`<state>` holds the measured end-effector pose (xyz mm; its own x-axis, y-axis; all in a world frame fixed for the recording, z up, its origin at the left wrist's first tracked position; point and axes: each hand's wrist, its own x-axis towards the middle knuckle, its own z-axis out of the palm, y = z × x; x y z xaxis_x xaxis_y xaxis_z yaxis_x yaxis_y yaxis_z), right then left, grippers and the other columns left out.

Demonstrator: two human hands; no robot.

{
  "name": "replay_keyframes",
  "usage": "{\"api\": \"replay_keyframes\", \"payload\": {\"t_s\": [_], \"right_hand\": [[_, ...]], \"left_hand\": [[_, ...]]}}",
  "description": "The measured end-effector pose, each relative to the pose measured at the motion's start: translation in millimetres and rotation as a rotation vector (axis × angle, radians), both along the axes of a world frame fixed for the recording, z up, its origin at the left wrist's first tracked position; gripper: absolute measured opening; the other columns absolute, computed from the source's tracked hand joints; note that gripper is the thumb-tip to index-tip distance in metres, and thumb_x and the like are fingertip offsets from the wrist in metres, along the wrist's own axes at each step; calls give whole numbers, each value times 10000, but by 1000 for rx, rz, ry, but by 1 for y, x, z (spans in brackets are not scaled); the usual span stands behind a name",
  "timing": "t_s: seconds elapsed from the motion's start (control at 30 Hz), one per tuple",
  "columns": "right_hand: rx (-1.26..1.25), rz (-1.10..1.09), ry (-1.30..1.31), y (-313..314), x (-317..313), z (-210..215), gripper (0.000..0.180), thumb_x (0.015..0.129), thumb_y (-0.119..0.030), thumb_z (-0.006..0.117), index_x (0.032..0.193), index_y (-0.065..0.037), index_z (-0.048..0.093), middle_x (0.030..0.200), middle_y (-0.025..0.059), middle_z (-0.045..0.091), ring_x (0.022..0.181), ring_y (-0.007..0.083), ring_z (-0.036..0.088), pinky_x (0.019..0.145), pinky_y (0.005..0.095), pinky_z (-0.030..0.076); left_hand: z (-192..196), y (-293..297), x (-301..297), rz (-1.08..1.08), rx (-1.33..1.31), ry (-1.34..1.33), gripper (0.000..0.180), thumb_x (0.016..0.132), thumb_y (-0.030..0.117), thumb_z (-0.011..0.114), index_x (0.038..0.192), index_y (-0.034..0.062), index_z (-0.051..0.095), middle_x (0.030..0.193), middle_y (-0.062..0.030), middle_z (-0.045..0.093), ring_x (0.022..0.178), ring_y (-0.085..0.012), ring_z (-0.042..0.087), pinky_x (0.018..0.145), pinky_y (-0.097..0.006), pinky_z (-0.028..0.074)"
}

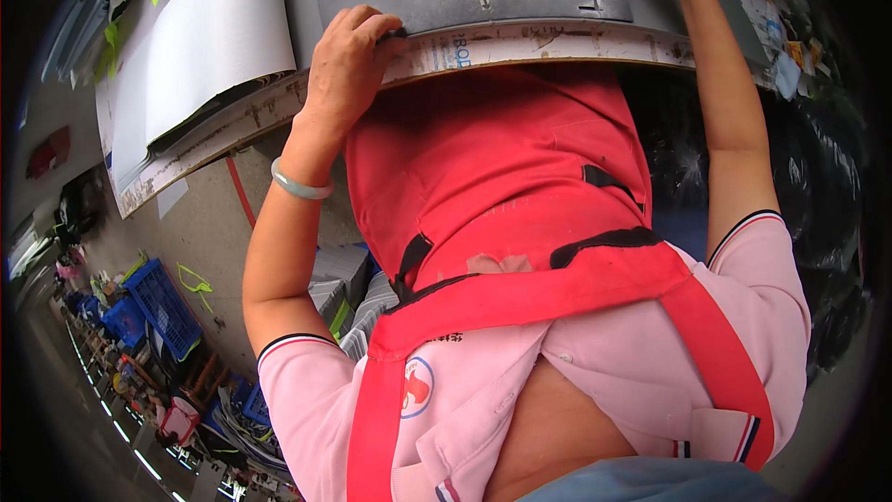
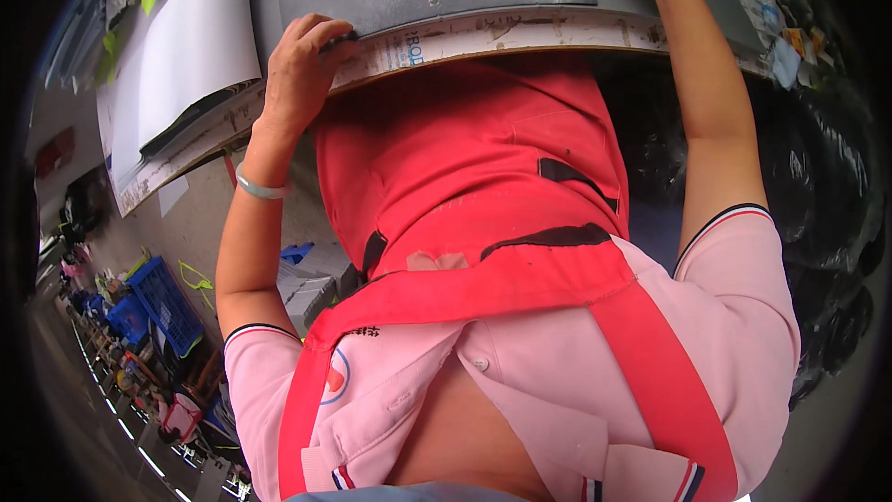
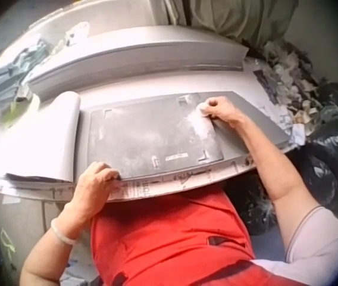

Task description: Applying adhesive strips or sealant to flat grey components at a factory assembly station.

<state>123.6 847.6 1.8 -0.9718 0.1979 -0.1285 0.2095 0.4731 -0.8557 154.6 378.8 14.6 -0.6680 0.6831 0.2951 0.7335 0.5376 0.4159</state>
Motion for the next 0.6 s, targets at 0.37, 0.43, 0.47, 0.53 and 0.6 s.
{"api": "replay_keyframes", "payload": {"t_s": [0.37,0.43,0.47,0.53,0.6], "right_hand": [[-65,48,-12,1,5,3,170,888,-211,744,799,-70,710,736,-35,625,662,85,521,637,258,430],[-42,-1,3,3,10,3,181,887,-215,744,796,-63,704,736,-27,622,673,94,532,639,267,429],[8,20,10,4,12,1,187,891,-216,737,797,-58,701,736,-27,615,681,95,530,641,274,427],[102,40,-22,-11,9,9,209,891,-223,727,797,-39,690,739,-30,591,697,97,514,644,291,419],[110,46,16,-19,11,13,220,876,-229,728,803,-26,686,736,-24,586,701,105,510,653,305,422]], "left_hand": [[-2,0,1,-18,20,0,167,816,89,757,979,71,725,943,-67,666,933,-288,646,803,-396,545],[-2,6,-2,-28,11,-5,164,822,86,756,982,66,728,951,-67,670,935,-283,648,807,-388,545],[-1,6,-2,-23,11,-22,162,826,85,755,985,64,730,954,-68,671,936,-281,648,807,-386,544],[-1,-1,0,-5,5,-51,157,837,84,752,991,62,731,954,-68,670,931,-279,649,801,-386,540],[0,-3,0,-9,1,-29,169,831,78,761,996,71,725,955,-68,664,925,-277,646,798,-388,534]]}}
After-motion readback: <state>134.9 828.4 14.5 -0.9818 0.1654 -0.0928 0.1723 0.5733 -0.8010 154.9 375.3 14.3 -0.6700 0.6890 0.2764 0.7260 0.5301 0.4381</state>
